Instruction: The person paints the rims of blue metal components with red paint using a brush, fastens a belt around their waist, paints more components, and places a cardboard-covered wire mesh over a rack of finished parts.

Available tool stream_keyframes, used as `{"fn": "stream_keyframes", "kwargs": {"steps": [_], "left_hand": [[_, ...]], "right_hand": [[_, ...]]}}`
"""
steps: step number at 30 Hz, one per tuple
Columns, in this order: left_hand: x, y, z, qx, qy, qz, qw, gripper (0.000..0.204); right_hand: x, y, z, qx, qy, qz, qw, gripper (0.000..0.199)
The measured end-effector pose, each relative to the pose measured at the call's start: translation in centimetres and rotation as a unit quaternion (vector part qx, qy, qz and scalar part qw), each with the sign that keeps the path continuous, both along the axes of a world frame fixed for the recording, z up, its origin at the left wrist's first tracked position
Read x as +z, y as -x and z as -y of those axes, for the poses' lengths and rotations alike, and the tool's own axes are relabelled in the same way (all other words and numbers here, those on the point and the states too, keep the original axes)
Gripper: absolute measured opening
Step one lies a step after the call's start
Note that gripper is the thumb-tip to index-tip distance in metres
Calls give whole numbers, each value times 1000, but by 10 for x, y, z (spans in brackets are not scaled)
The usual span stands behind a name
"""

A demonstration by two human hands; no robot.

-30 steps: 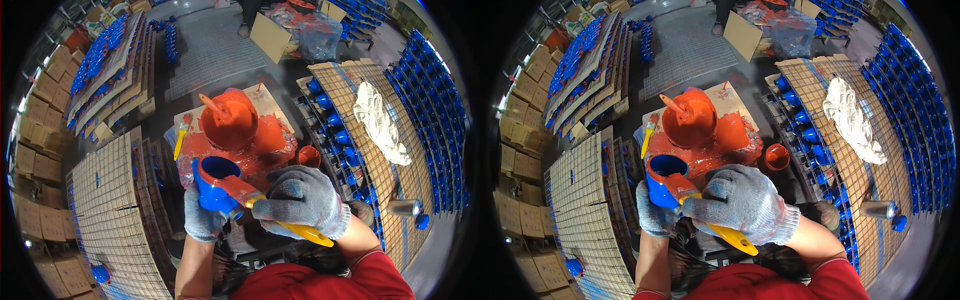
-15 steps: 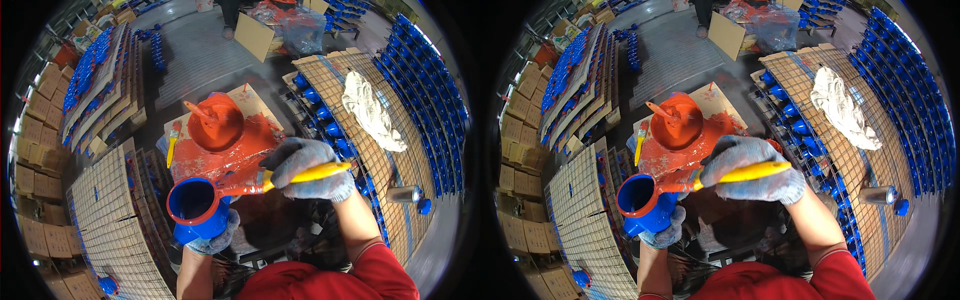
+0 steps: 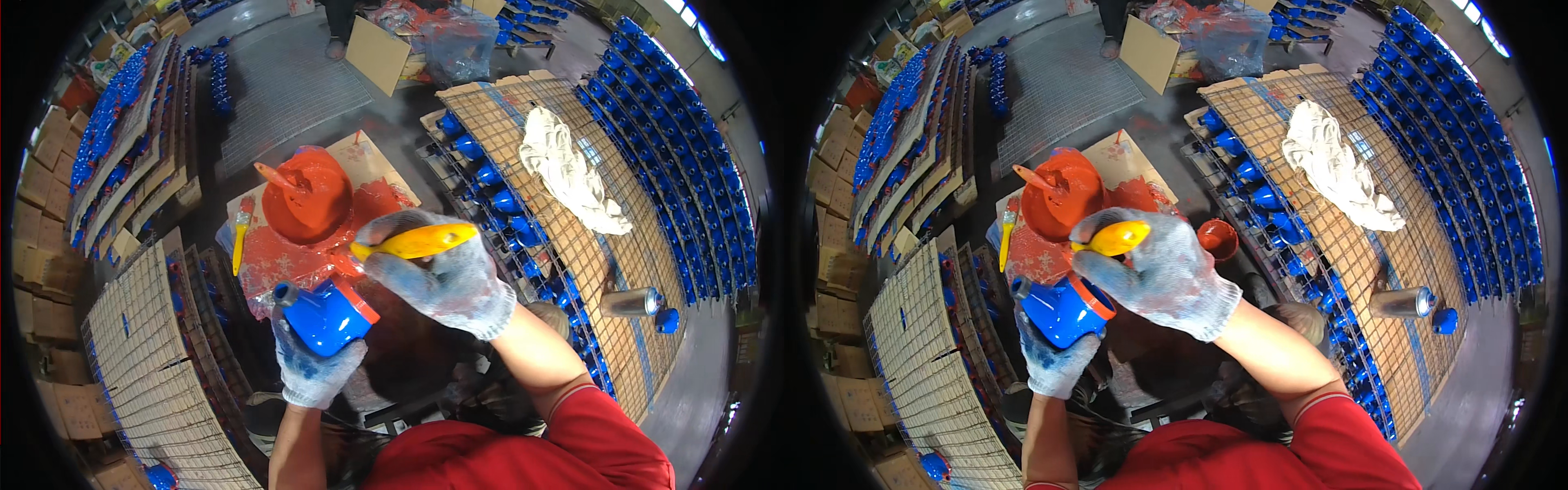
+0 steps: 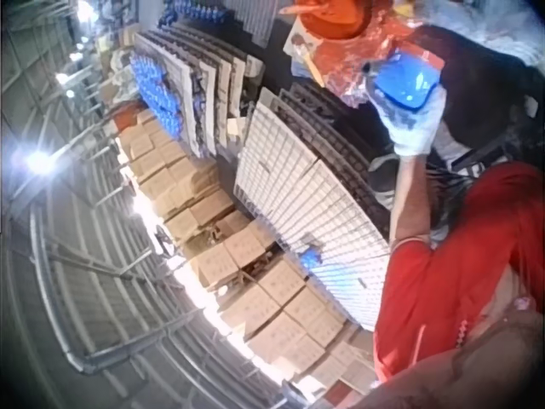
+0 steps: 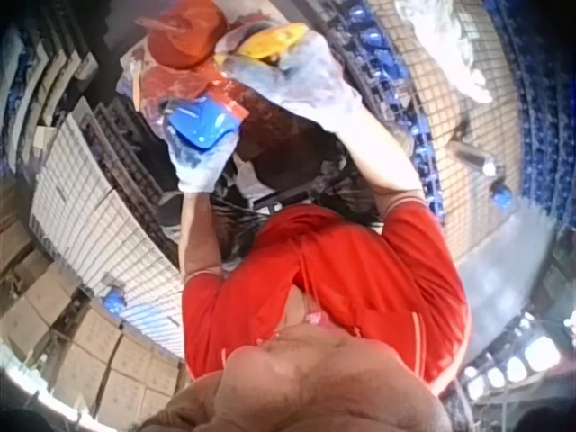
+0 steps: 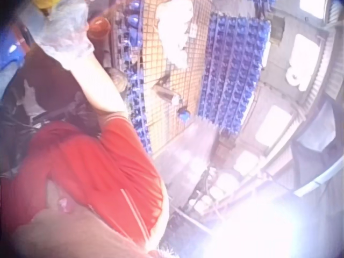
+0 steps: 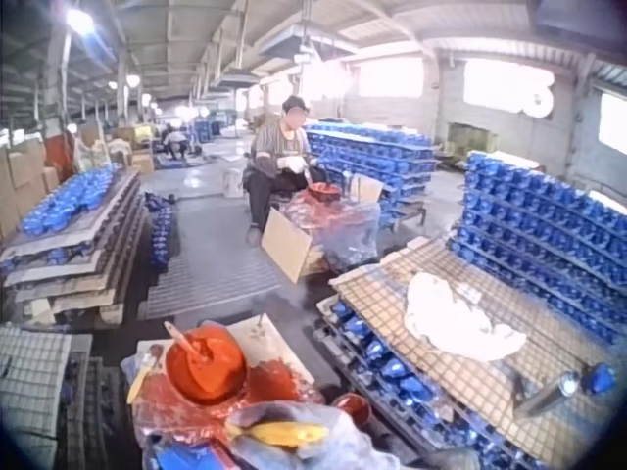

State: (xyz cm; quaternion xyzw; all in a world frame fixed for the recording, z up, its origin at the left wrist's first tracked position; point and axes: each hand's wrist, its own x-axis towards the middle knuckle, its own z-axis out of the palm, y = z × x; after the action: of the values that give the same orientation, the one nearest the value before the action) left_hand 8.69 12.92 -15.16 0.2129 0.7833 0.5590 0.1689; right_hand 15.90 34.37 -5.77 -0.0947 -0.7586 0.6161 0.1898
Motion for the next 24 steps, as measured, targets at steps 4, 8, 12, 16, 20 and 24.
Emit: {"fn": "stream_keyframes", "kwargs": {"steps": [4,8,12,16,20,24], "left_hand": [[-9,-7,0,-41,-23,-71,996,109],[-9,-4,-3,-44,-3,-130,991,108],[3,-4,-12,11,-38,-54,998,102],[4,9,-9,63,-55,-21,996,94],[18,14,-9,98,-174,114,973,82],[11,24,-2,45,-324,271,905,69]], "right_hand": [[-13,5,-4,6,-214,-72,974,23],[-14,4,2,-10,-178,-90,980,21],[-8,-1,4,5,-323,-112,940,21],[-4,-4,12,11,-357,-121,926,24],[-6,-3,17,28,-404,-140,903,31],[-6,-5,19,45,-409,-172,895,37]]}}
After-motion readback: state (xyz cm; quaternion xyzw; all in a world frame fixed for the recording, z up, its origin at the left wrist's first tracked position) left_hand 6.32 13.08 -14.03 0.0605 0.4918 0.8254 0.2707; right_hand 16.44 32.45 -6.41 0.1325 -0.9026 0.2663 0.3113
